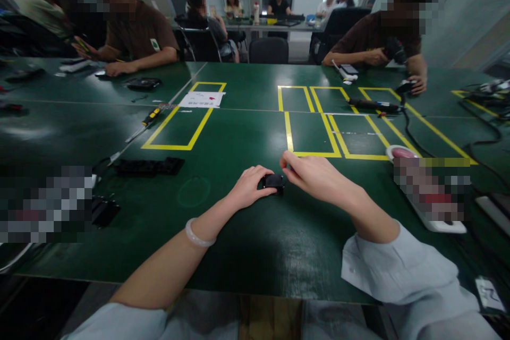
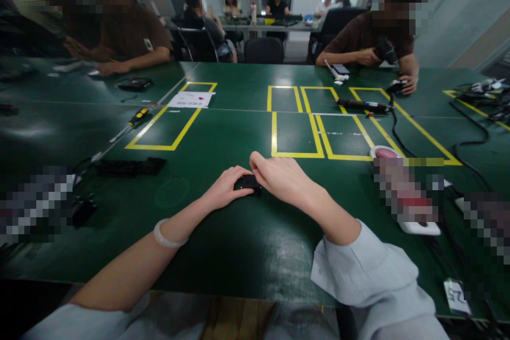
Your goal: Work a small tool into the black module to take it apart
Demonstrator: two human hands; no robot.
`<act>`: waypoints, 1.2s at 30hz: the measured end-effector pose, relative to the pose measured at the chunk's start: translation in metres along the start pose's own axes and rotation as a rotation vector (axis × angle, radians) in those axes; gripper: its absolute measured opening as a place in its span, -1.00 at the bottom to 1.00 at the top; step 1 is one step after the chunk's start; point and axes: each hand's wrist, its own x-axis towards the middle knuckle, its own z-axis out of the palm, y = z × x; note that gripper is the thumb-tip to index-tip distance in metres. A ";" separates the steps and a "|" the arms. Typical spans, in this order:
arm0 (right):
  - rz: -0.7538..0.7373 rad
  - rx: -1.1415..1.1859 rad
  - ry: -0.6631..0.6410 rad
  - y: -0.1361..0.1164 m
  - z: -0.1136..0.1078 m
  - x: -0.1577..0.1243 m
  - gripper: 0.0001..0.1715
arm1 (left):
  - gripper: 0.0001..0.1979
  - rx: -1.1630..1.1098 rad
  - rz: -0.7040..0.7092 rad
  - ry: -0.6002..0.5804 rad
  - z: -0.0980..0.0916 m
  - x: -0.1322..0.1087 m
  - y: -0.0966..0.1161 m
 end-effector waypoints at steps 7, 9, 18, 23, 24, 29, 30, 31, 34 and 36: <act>-0.003 0.005 0.014 -0.002 -0.001 0.000 -0.77 | -0.60 0.008 0.008 0.010 0.003 0.000 -0.003; 0.001 -0.013 0.004 -0.001 0.001 0.000 -0.74 | -0.60 0.008 0.009 0.008 0.003 0.000 -0.002; 0.006 0.001 0.000 -0.001 -0.001 -0.001 -0.80 | -0.60 -0.005 0.004 0.010 0.002 0.000 -0.003; 0.007 0.001 0.010 -0.001 0.001 0.000 -0.75 | -0.60 -0.003 -0.001 0.010 0.003 0.000 -0.004; 0.008 -0.004 0.009 0.000 0.001 0.000 -0.75 | -0.60 -0.001 -0.002 0.009 0.003 0.000 -0.004; -0.003 0.006 0.009 0.000 0.001 -0.001 -0.80 | -0.60 -0.001 0.003 0.003 0.002 0.000 -0.002; -0.007 0.011 0.012 0.000 0.000 -0.001 -0.81 | -0.61 -0.004 0.004 0.005 0.002 0.000 -0.003; -0.010 0.016 0.014 0.000 0.000 -0.001 -0.81 | -0.61 -0.006 0.006 0.009 0.002 0.000 -0.003; -0.011 0.024 0.013 -0.001 -0.001 -0.001 -0.81 | -0.61 -0.005 0.008 0.017 0.003 0.000 -0.004; -0.006 0.018 0.010 -0.001 0.000 -0.001 -0.79 | -0.60 0.001 0.005 0.014 0.003 0.000 -0.004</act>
